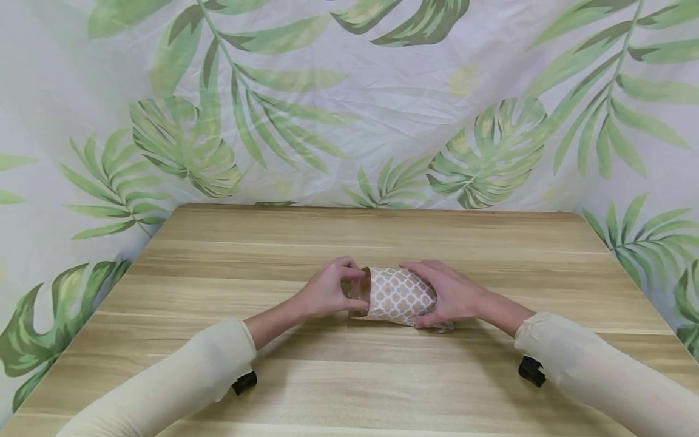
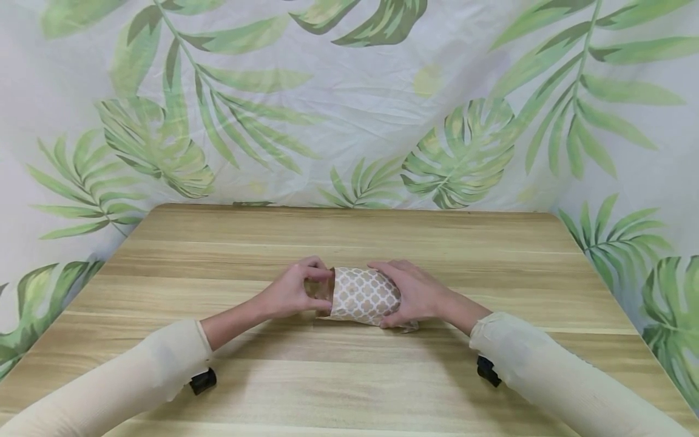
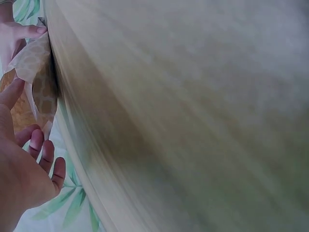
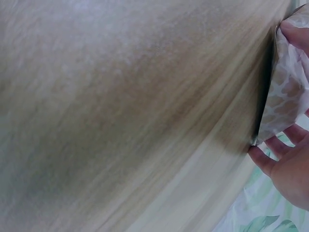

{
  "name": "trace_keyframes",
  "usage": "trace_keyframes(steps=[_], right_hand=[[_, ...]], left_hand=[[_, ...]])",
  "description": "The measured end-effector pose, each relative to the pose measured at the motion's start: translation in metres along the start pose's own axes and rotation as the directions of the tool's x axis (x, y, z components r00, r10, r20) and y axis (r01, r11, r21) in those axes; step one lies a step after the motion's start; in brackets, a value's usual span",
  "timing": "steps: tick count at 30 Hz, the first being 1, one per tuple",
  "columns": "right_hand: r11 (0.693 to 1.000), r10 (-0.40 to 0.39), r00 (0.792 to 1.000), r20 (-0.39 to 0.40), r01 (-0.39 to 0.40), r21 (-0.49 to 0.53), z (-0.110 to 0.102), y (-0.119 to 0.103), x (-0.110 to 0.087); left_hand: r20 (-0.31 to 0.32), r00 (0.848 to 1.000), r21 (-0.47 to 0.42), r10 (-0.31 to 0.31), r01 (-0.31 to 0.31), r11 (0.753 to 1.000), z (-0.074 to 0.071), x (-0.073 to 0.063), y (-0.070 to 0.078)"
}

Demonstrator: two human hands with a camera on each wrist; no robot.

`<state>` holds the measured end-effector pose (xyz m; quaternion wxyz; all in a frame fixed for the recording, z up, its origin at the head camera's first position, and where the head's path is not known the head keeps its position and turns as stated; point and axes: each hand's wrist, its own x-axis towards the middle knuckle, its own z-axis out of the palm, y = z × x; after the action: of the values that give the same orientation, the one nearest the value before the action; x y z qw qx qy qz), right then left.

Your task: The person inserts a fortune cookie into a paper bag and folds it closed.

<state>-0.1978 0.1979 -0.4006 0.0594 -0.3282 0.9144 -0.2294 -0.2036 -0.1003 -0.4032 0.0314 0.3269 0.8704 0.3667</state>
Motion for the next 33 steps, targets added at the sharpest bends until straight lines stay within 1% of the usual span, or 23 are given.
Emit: trace_keyframes(steps=[3,7,10,15,19,23,26,33], right_hand=[[1.000,-0.004,1.000,0.001,0.004,0.002,-0.001,-0.001,0.000],[1.000,-0.009,1.000,-0.001,0.009,0.016,-0.002,-0.001,0.000],[1.000,-0.010,1.000,-0.007,0.010,0.013,-0.002,-0.002,0.000],[1.000,0.001,1.000,-0.025,-0.001,-0.012,-0.002,-0.003,-0.001],[0.999,0.032,0.998,-0.050,-0.034,-0.036,-0.003,-0.004,-0.002],[0.995,0.055,0.996,-0.076,-0.060,-0.078,-0.005,-0.005,-0.005],[0.992,0.069,0.995,-0.077,-0.077,-0.099,-0.006,-0.006,-0.006],[0.985,0.116,0.989,-0.090,-0.126,-0.118,-0.006,-0.009,-0.008]], left_hand=[[0.010,1.000,-0.013,0.000,0.000,1.000,-0.002,-0.002,-0.001],[0.027,0.999,-0.075,-0.029,0.031,0.997,-0.007,-0.005,-0.003],[0.020,0.999,-0.105,-0.048,0.050,0.993,-0.012,-0.007,-0.005],[-0.024,0.999,-0.081,-0.027,0.025,0.996,-0.020,-0.010,-0.008],[-0.051,0.998,-0.079,-0.020,0.016,0.997,-0.026,-0.012,-0.010],[-0.075,0.997,-0.063,-0.011,0.006,0.998,-0.029,-0.013,-0.013],[-0.084,0.996,-0.050,-0.012,0.008,0.999,-0.029,-0.014,-0.016],[-0.081,0.996,-0.049,-0.029,0.025,0.998,-0.028,-0.014,-0.017]])
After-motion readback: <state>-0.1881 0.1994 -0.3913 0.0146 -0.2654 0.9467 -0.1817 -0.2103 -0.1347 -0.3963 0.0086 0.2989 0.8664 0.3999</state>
